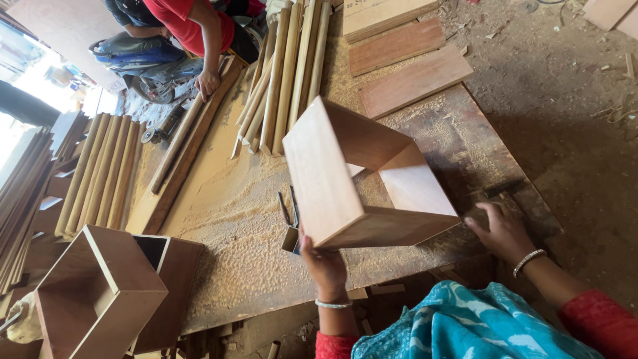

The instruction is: The person assembles a wooden box by hammering nails into the joints of the wooden frame. They then pick up a flat wooden board and nail it to the box structure.

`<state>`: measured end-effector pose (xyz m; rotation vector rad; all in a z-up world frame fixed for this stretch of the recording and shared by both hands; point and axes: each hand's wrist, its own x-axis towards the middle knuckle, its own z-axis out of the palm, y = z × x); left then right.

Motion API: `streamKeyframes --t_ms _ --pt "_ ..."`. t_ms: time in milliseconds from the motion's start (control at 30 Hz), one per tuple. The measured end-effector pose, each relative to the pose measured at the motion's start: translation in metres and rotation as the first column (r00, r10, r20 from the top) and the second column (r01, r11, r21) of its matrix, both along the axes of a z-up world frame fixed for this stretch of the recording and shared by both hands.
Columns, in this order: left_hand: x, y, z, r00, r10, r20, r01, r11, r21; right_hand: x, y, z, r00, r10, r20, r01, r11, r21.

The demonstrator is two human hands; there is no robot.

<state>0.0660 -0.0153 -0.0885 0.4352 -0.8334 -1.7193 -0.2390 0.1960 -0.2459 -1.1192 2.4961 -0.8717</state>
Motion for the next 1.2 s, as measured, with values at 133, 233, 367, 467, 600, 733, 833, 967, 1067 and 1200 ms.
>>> streamKeyframes --t_ms 133,233,367,467,600,733,833,967,1067,1200 --pt "-0.034 0.018 0.017 0.986 -0.128 0.103 0.140 0.983 -0.121 0.006 -0.010 0.018 0.963 0.050 0.265 0.049 0.935 -0.352" --pt "-0.079 0.033 0.028 0.935 -0.145 0.325 0.220 0.953 -0.208 -0.001 -0.012 0.019 0.911 0.041 0.410 0.170 0.868 -0.467" --pt "-0.148 0.059 0.029 0.924 -0.293 0.247 0.345 0.917 -0.201 -0.010 -0.015 0.019 0.863 0.076 0.499 0.328 0.667 -0.669" --pt "-0.180 0.071 0.035 0.923 -0.363 0.129 0.385 0.891 -0.241 -0.008 -0.007 0.030 0.882 0.065 0.466 0.309 0.668 -0.677" --pt "-0.183 0.077 0.049 0.903 -0.393 0.171 0.427 0.863 -0.269 0.005 -0.002 0.036 0.891 0.081 0.446 0.277 0.682 -0.676" --pt "-0.178 0.074 0.053 0.898 -0.409 0.160 0.439 0.837 -0.326 -0.008 0.003 0.024 0.895 0.083 0.437 0.259 0.701 -0.665" --pt "-0.151 0.067 0.030 0.923 -0.341 0.176 0.384 0.830 -0.405 -0.013 0.003 0.005 0.903 0.091 0.420 0.238 0.707 -0.666" --pt "-0.114 0.073 -0.016 0.962 0.067 0.266 0.105 0.806 -0.583 -0.012 0.006 -0.002 0.899 0.076 0.431 0.241 0.736 -0.633" --pt "-0.111 0.064 -0.044 0.912 0.219 0.348 0.009 0.835 -0.551 -0.014 0.005 0.010 0.889 0.114 0.444 0.209 0.762 -0.613" --pt "-0.118 0.044 -0.052 0.854 0.252 0.455 0.053 0.828 -0.558 0.000 0.013 0.029 0.928 0.107 0.357 0.130 0.805 -0.579"
